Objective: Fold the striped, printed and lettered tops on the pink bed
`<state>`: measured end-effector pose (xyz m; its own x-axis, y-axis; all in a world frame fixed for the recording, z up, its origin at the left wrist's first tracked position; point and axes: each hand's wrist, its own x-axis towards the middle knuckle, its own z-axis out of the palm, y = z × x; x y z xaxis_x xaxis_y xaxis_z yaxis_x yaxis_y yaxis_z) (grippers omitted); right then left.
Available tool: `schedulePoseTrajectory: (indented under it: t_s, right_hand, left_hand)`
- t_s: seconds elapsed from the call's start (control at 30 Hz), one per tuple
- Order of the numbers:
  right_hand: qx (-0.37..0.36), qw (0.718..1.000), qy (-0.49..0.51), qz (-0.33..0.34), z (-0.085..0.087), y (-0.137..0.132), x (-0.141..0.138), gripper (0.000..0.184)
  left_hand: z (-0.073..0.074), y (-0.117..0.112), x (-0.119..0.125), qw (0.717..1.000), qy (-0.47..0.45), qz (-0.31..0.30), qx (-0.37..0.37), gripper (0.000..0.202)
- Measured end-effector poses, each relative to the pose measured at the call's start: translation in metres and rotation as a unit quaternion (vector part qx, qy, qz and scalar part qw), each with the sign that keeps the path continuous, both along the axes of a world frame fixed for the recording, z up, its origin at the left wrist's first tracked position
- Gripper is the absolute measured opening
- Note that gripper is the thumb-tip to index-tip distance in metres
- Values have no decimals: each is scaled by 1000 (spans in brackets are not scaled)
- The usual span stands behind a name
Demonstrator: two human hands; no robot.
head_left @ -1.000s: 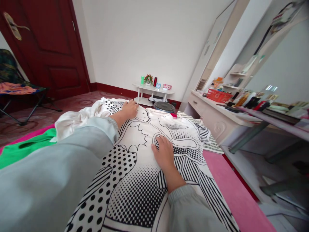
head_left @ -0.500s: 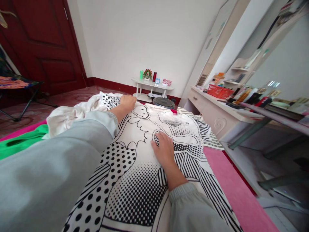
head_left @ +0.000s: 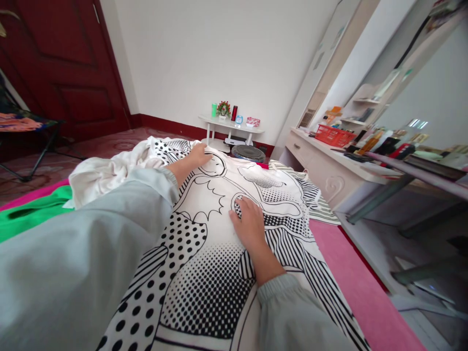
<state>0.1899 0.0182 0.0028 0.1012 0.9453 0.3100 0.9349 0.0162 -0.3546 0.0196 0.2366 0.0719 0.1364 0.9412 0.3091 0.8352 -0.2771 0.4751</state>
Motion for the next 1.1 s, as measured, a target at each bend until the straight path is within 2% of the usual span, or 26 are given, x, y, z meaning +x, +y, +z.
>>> schedulePoseTrajectory:
  t_s: [0.1, 0.17, 0.23, 0.3, 0.4, 0.53, 0.67, 0.73, 0.83, 0.93, 1.0, 1.1]
  right_hand:
    - [-3, 1000, -9, 3, 0, 0, 0, 42]
    - [-3, 1000, -12, 4, 0, 0, 0, 42]
    - [-1, 1000, -13, 6, -1, 0, 0, 41]
    - [1, 1000, -9, 8, -1, 1, 2, 41]
    - [5, 1000, 15, 1, -1, 1, 5, 44]
    - [1, 999, 42, -32, 0, -1, 4, 48]
    - [-57, 998, -19, -28, 1, 4, 3, 50]
    - [-53, 997, -54, -7, 3, 14, 10, 49]
    - [2, 994, -106, 2, 9, 39, 35, 46]
    - [24, 987, -152, -48, 14, 71, 75, 43]
    - [5, 980, -184, -74, 14, 93, 105, 42]
    - [-67, 971, -215, -85, 11, 122, 139, 44]
  left_hand:
    - [-7, -36, 15, 993, 69, -91, 24, 59]
    - [-16, -71, 25, 978, 108, -177, 3, 60]
    - [-28, -107, 29, 953, 145, -265, -29, 64]
    - [-44, -136, 25, 934, 178, -306, -43, 66]
    - [-64, -156, 9, 946, 200, -247, -58, 71]
    - [-73, -157, -8, 971, 195, -131, -37, 77]
    - [-75, -157, -8, 975, 191, -108, -24, 78]
    - [-76, -157, -7, 976, 186, -108, -25, 79]
    - [-76, -157, -6, 979, 173, -110, -24, 79]
    - [-74, -158, -7, 979, 165, -113, -29, 78]
    - [-72, -158, -8, 979, 164, -115, -40, 79]
    - [-69, -159, -8, 977, 168, -119, -53, 80]
